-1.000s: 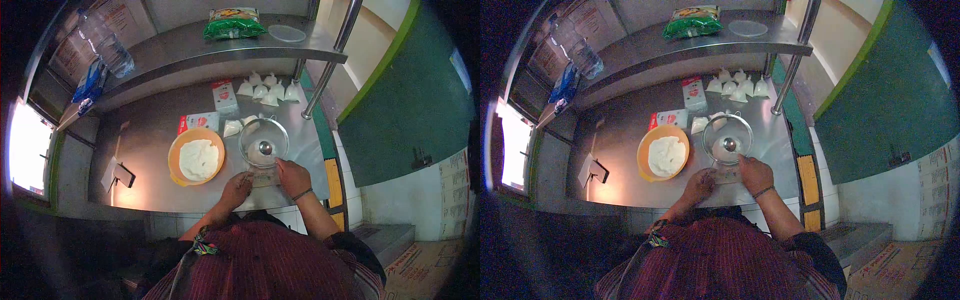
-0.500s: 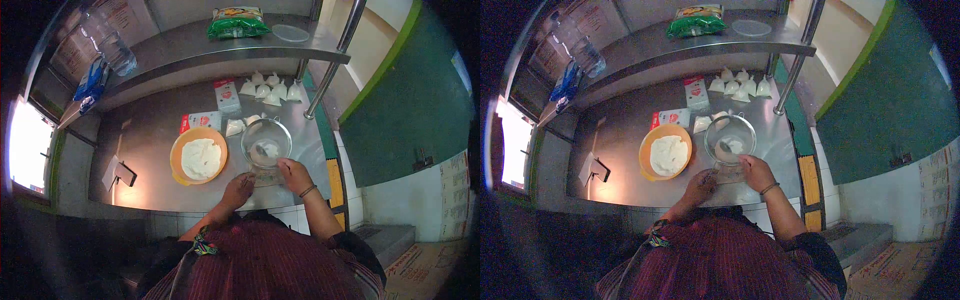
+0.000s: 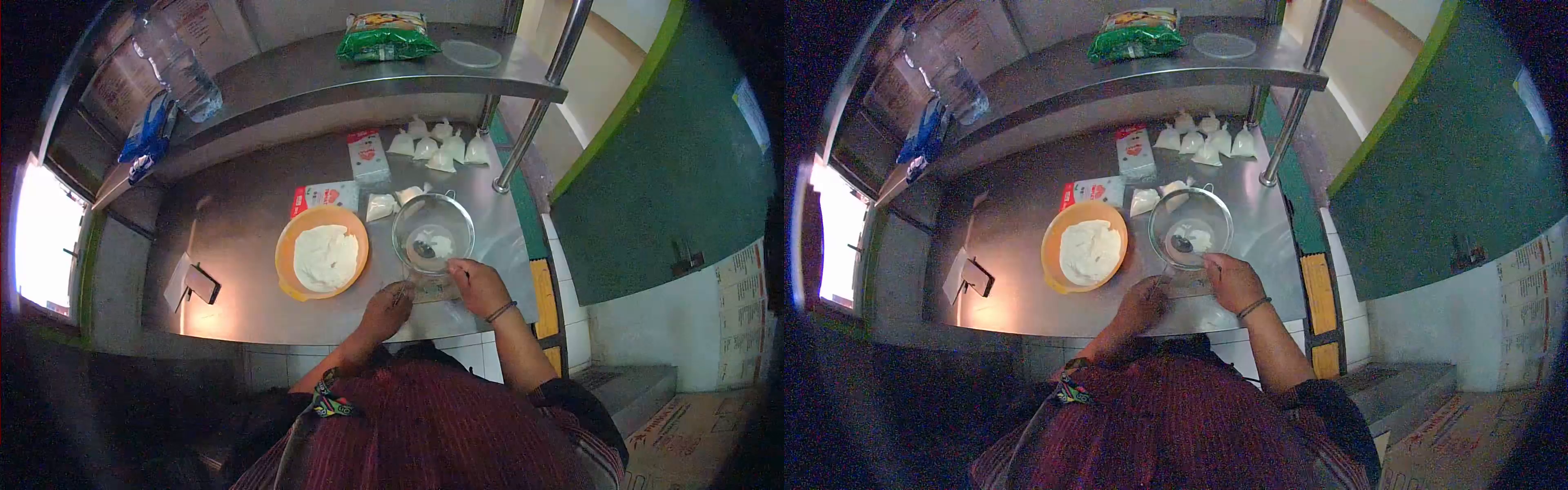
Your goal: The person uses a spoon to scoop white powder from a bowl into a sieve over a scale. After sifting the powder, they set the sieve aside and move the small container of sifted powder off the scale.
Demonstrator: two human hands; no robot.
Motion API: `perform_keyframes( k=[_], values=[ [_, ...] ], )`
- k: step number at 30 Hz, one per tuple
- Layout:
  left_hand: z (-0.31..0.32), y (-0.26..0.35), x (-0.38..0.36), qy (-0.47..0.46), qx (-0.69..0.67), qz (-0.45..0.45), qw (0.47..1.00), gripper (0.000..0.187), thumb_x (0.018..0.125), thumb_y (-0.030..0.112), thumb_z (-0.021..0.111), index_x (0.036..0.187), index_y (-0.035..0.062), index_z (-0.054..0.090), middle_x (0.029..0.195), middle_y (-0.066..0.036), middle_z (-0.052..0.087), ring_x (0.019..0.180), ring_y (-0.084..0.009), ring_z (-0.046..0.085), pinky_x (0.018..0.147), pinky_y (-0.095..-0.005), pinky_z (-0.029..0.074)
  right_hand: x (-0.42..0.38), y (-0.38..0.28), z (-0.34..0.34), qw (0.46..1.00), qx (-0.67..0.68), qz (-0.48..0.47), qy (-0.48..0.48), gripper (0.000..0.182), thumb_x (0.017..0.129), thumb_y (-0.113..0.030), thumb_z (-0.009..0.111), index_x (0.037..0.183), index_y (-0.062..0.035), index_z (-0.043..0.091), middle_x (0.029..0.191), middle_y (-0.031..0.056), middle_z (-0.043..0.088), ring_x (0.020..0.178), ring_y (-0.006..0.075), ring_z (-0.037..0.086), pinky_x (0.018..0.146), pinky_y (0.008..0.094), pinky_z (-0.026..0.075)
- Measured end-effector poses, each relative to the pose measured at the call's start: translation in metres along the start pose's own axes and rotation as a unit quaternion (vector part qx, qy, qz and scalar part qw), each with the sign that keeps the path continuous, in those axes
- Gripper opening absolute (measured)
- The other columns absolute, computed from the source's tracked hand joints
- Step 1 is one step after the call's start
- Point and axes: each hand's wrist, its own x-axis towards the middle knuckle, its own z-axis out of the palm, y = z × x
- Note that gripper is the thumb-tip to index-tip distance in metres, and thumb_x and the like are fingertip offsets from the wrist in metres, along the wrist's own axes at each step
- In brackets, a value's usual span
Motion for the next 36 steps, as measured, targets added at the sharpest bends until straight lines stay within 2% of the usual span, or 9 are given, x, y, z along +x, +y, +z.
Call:
perform_keyframes(
  k=[9,11,12,14,21,23,30,32,36],
  values=[
    [-0.001,-0.012,0.0,0.009,0.019,0.033,0.999,0.03,0.101,0.02,0.057,0.123,0.0018,0.063,0.086,-0.013,0.067,0.068,-0.021,0.064,0.067,-0.0372,0.052,0.002,-0.007,-0.016,0.999,-0.016,0.036,0.035,0.031,0.102,-0.03,0.051,0.115,-0.0071,0.068,0.112,0.0208,0.069,0.1,0.0419,0.066,0.088,0.0493,0.053],
    [0.001,-0.024,0.003,0.086,0.145,0.21,0.963,0.029,0.1,0.019,0.056,0.122,0.0012,0.063,0.086,-0.014,0.067,0.069,-0.021,0.065,0.067,-0.0373,0.052,0.001,-0.006,-0.016,0.995,-0.051,0.054,0.064,0.031,0.103,-0.03,0.049,0.116,-0.0079,0.066,0.111,0.0201,0.07,0.099,0.0427,0.066,0.087,0.0501,0.053],
    [-0.001,-0.017,0.002,0.087,0.145,0.209,0.963,0.029,0.1,0.019,0.056,0.122,0.0012,0.063,0.086,-0.014,0.067,0.069,-0.021,0.065,0.067,-0.0373,0.052,0.001,-0.005,-0.017,0.995,-0.051,0.054,0.063,0.031,0.103,-0.03,0.049,0.116,-0.0079,0.066,0.111,0.0201,0.07,0.099,0.0427,0.066,0.087,0.0501,0.053],
    [-0.006,0.004,-0.002,-0.003,0.023,-0.008,1.0,0.029,0.1,0.018,0.056,0.122,0.0001,0.063,0.086,-0.013,0.067,0.069,-0.0204,0.065,0.067,-0.0371,0.052,0.0,-0.005,-0.017,0.994,-0.034,0.1,0.03,0.032,0.104,-0.032,0.048,0.117,-0.0087,0.065,0.111,0.0193,0.07,0.1,0.0423,0.066,0.088,0.0503,0.053],
    [-0.003,-0.003,0.0,-0.011,-0.023,-0.01,1.0,0.03,0.1,0.016,0.055,0.124,-0.0009,0.062,0.084,-0.013,0.066,0.07,-0.0203,0.064,0.067,-0.0365,0.052,-0.005,-0.005,-0.005,0.996,-0.038,0.083,0.009,0.032,0.104,-0.032,0.049,0.119,-0.0093,0.064,0.11,0.0207,0.07,0.101,0.0417,0.067,0.087,0.0506,0.053],
    [-0.002,0.004,-0.001,0.026,0.039,0.055,0.997,0.03,0.1,0.017,0.056,0.123,-0.0002,0.062,0.084,-0.013,0.066,0.069,-0.0205,0.063,0.067,-0.0366,0.052,-0.006,-0.007,-0.001,0.996,-0.017,0.091,-0.002,0.031,0.104,-0.033,0.049,0.119,-0.0092,0.064,0.109,0.0218,0.07,0.101,0.0424,0.067,0.087,0.0507,0.053],
    [0.001,-0.009,0.006,0.001,0.005,0.001,1.0,0.032,0.097,0.015,0.059,0.125,0.0012,0.062,0.086,-0.014,0.066,0.069,-0.022,0.064,0.068,-0.0374,0.053,-0.006,-0.003,0.006,0.998,-0.008,0.063,0.008,0.031,0.103,-0.029,0.053,0.118,-0.0055,0.066,0.111,0.0219,0.07,0.101,0.0407,0.068,0.087,0.0456,0.053],
    [0.003,-0.018,0.009,0.051,0.114,0.118,0.985,0.032,0.097,0.016,0.06,0.125,0.0012,0.062,0.093,-0.017,0.067,0.076,-0.0272,0.067,0.074,-0.0398,0.054,-0.006,0.002,0.006,0.996,0.031,0.04,0.078,0.029,0.104,-0.032,0.05,0.118,-0.011,0.064,0.105,0.0211,0.071,0.094,0.0439,0.068,0.082,0.0528,0.053],
    [0.001,-0.012,0.009,0.046,0.096,0.096,0.99,0.032,0.097,0.018,0.06,0.124,0.0012,0.063,0.1,-0.02,0.068,0.088,-0.0346,0.068,0.081,-0.043,0.054,-0.006,-0.001,-0.006,0.995,0.002,0.06,0.08,0.03,0.104,-0.033,0.049,0.119,-0.0111,0.063,0.106,0.0212,0.071,0.094,0.0437,0.068,0.081,0.0533,0.053]
  ],
)
